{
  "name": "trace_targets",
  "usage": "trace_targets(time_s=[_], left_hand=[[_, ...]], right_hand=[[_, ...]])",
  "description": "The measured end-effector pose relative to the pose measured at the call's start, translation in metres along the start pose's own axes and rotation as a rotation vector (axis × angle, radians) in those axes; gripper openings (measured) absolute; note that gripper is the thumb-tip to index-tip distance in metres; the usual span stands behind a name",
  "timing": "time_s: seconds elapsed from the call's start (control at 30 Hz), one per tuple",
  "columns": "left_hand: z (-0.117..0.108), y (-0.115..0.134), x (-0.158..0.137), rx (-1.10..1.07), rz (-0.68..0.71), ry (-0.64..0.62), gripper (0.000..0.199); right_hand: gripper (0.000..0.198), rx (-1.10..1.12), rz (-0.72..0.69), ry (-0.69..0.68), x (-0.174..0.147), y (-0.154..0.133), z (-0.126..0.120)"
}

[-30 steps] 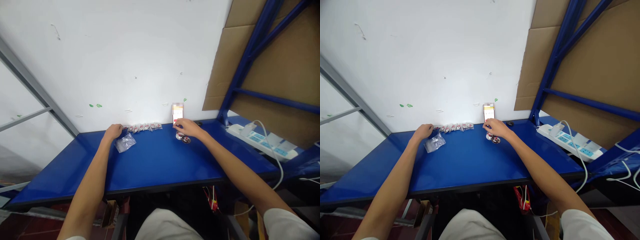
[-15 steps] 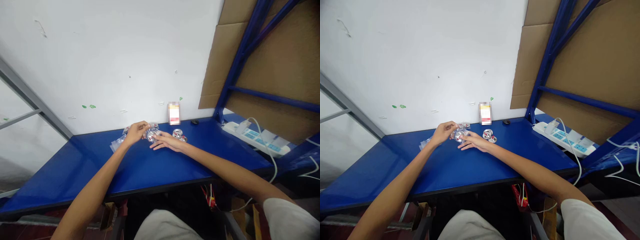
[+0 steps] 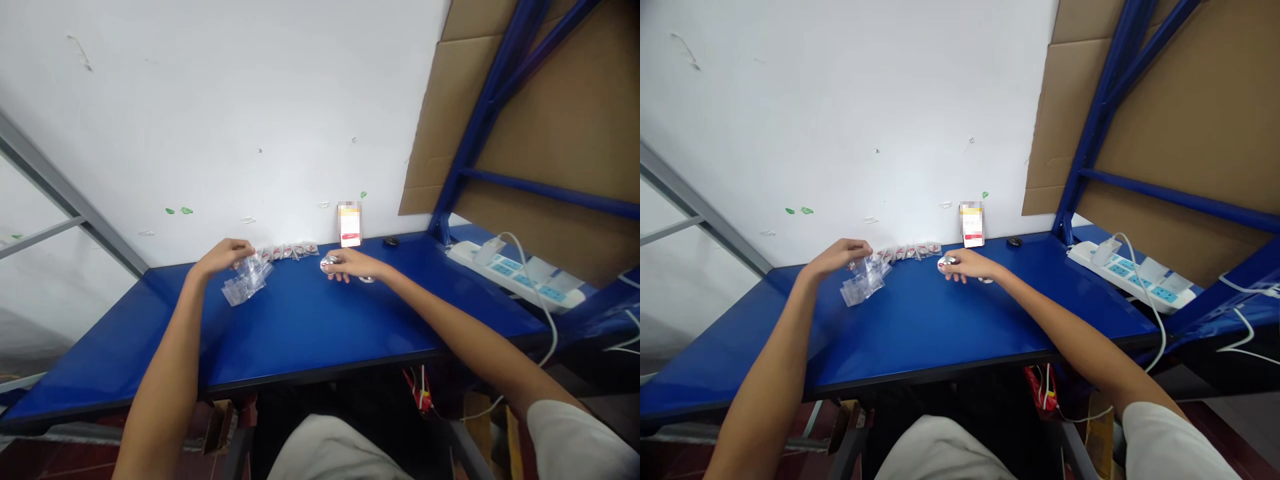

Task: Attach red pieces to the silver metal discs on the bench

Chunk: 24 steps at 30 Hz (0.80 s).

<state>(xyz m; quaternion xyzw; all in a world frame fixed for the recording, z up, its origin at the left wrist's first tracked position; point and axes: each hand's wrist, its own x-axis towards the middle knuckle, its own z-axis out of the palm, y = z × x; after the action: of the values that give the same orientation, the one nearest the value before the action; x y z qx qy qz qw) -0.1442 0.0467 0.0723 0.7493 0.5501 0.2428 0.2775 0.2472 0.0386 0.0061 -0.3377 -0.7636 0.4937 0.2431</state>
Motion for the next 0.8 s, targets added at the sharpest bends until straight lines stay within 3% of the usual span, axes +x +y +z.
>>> trace_targets(time_s=[0.07, 0.13, 0.23, 0.3, 0.43, 0.5, 0.63, 0.8], left_hand=[[-0.012, -0.015, 0.000, 0.280, -0.088, -0.112, 0.032], [-0.016, -0.029, 0.003, 0.454, -0.161, -0.090, 0.044], [-0.015, -0.048, 0.012, 0.520, -0.178, -0.015, 0.074], [-0.010, -0.059, 0.019, 0.524, -0.151, 0.056, 0.073], [0.013, -0.078, 0.035, 0.554, -0.127, 0.252, 0.061], [0.026, -0.082, 0.043, 0.570, -0.130, 0.219, 0.064], [0.040, -0.082, 0.052, 0.625, -0.149, 0.126, 0.061], [0.036, -0.077, 0.048, 0.666, -0.176, 0.243, 0.043]], right_hand=[[0.038, -0.188, 0.037, -0.027, -0.008, -0.002, -0.022], [0.035, -0.328, 0.088, -0.111, -0.013, -0.001, -0.040], [0.026, -0.517, 0.100, -0.135, -0.015, 0.007, -0.055], [0.019, -0.609, 0.085, -0.118, -0.013, 0.014, -0.059], [0.033, -0.751, 0.047, 0.000, -0.010, 0.024, -0.059], [0.040, -0.805, 0.041, 0.092, -0.010, 0.025, -0.056], [0.035, -0.827, -0.046, 0.246, -0.010, 0.018, -0.043], [0.027, -0.778, -0.160, 0.280, -0.006, 0.009, -0.020]])
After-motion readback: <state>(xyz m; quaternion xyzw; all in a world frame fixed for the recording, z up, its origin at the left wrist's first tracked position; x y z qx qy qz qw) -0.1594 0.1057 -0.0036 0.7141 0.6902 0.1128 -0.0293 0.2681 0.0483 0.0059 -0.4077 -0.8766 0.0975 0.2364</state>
